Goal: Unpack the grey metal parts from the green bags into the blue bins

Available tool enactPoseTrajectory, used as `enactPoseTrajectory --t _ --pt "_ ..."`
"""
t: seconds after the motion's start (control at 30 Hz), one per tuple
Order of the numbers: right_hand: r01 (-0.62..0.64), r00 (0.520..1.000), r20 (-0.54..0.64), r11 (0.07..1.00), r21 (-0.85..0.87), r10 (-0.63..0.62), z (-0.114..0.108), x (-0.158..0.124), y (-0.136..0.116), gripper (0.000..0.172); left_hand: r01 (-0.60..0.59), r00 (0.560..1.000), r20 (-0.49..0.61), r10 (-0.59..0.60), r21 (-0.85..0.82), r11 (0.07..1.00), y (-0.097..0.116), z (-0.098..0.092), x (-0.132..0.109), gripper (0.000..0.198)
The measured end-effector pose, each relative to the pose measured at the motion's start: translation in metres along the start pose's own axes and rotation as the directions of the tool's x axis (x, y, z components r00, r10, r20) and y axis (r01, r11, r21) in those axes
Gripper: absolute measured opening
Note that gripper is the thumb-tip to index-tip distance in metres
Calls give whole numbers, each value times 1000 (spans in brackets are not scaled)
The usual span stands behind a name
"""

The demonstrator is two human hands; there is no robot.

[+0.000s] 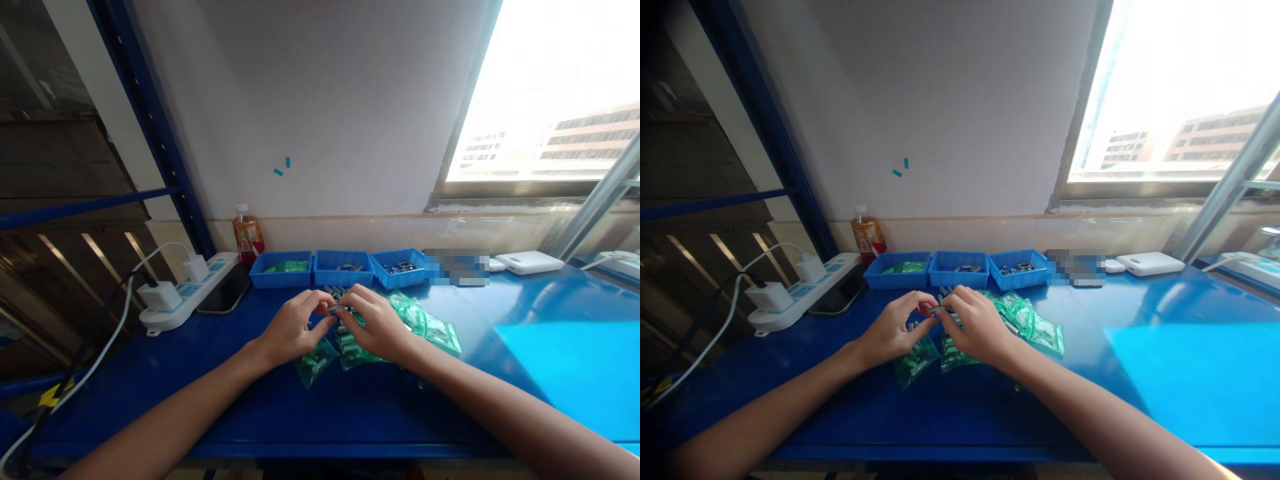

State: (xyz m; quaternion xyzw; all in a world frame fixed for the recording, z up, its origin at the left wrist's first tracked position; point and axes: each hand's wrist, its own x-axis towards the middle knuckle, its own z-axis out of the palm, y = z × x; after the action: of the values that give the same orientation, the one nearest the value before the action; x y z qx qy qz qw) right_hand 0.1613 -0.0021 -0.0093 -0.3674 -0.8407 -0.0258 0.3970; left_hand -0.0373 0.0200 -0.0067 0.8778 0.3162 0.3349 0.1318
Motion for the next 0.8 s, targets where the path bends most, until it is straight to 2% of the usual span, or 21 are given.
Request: enactPoseTrajectory --t 0.2,0.37,0.6,0.8 --pt "-17 999 30 1000 11 17 -1 -1 0 14 21 1000 5 -21 16 1000 1 -1 2 19" --pt "11 1000 25 1000 3 -11 0 -1 0 9 20 999 38 -20 9 1000 2 -2 2 22" --pt "-11 1000 4 1000 -4 11 0 1 0 11 7 1000 -3 -7 -10 1000 0 0 2 26" --pt "-14 1000 15 1000 -5 14 -1 0 -1 11 13 1000 -4 -13 23 1000 2 0 2 17"
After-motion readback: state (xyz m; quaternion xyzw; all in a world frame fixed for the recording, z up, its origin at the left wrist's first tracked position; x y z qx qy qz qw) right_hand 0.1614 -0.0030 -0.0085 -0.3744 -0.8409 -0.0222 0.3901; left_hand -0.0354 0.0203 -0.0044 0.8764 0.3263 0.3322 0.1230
